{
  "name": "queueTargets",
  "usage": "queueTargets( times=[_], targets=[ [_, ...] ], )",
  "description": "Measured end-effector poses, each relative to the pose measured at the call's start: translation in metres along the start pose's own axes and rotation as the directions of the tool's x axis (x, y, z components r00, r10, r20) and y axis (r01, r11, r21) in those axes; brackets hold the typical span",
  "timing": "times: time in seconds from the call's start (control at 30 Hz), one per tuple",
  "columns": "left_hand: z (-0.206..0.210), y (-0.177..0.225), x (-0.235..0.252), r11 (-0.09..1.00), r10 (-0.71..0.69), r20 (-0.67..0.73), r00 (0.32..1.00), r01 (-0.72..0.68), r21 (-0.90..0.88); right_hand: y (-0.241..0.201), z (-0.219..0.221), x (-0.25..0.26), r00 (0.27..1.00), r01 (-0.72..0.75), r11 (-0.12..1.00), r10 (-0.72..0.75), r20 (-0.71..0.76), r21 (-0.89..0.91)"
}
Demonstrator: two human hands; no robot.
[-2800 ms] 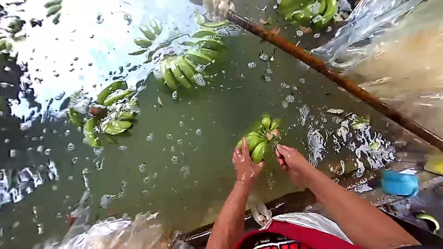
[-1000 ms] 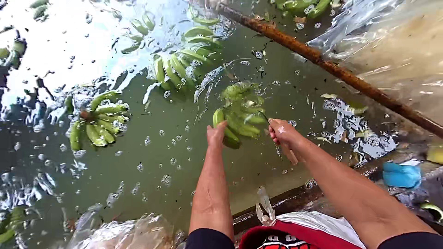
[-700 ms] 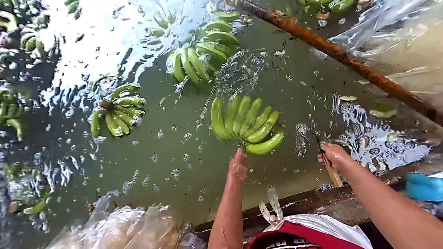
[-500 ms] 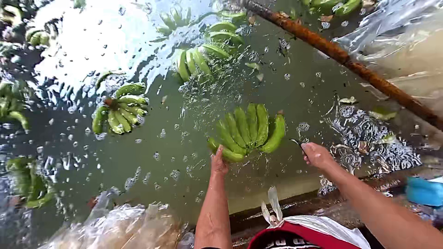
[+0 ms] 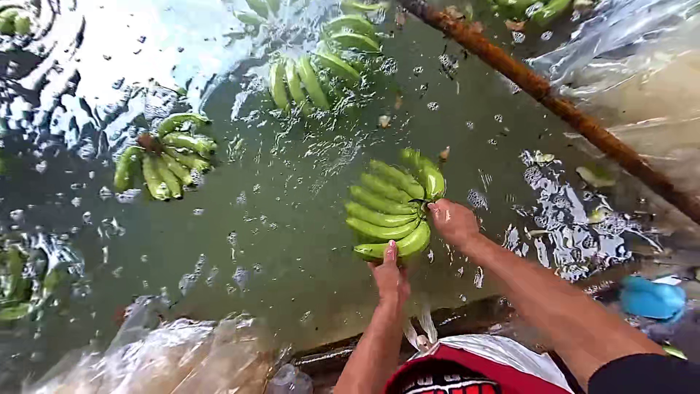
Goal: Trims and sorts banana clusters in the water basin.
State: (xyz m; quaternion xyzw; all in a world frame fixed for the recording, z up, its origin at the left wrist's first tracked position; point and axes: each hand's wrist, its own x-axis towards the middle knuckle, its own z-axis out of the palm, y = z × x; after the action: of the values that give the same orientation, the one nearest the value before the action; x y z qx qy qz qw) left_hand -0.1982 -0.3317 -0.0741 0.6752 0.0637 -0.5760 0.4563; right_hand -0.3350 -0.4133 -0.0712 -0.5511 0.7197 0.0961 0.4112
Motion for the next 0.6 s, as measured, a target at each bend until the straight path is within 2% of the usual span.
queueTargets(
  times=[0.1, 0.17, 0.23, 0.3, 0.37, 0.4, 0.43, 0.5, 0.6],
  targets=[
    [-0.006, 0.005, 0.013, 0.997, 0.017, 0.048, 0.999, -0.021, 0.074, 0.040, -0.006, -0.012, 0.954, 0.065, 0.987, -0.105, 0.282, 0.149],
    [-0.023, 0.016, 0.030, 0.982, -0.014, 0.132, 0.991, -0.011, 0.191, 0.079, -0.004, -0.025, 0.907, 0.007, 0.976, -0.098, 0.410, 0.217],
    [-0.038, 0.031, 0.052, 0.964, -0.026, 0.197, 0.980, -0.028, 0.264, 0.116, -0.008, -0.029, 0.899, -0.009, 0.997, -0.028, 0.437, 0.081],
    [-0.041, 0.043, 0.069, 0.956, 0.032, 0.202, 0.979, -0.089, 0.280, 0.139, -0.011, -0.026, 0.896, -0.022, 0.983, 0.102, 0.433, -0.185],
    [-0.036, 0.045, 0.080, 0.956, 0.129, 0.154, 0.980, -0.164, 0.243, 0.143, -0.012, -0.028, 0.873, -0.052, 0.921, 0.229, 0.430, -0.385],
    [-0.031, 0.046, 0.084, 0.954, 0.161, 0.137, 0.977, -0.190, 0.231, 0.137, -0.012, -0.030, 0.870, -0.027, 0.908, 0.227, 0.438, -0.419],
    [-0.027, 0.047, 0.087, 0.949, 0.188, 0.126, 0.974, -0.213, 0.233, 0.130, -0.012, -0.031, 0.873, 0.025, 0.912, 0.180, 0.454, -0.410],
    [-0.024, 0.049, 0.093, 0.928, 0.220, 0.127, 0.967, -0.248, 0.279, 0.110, -0.014, -0.033, 0.876, 0.177, 0.935, -0.007, 0.482, -0.307],
    [-0.023, 0.055, 0.098, 0.906, 0.220, 0.173, 0.960, -0.267, 0.328, 0.067, -0.023, -0.035, 0.859, 0.338, 0.931, -0.244, 0.450, -0.139]
  ],
)
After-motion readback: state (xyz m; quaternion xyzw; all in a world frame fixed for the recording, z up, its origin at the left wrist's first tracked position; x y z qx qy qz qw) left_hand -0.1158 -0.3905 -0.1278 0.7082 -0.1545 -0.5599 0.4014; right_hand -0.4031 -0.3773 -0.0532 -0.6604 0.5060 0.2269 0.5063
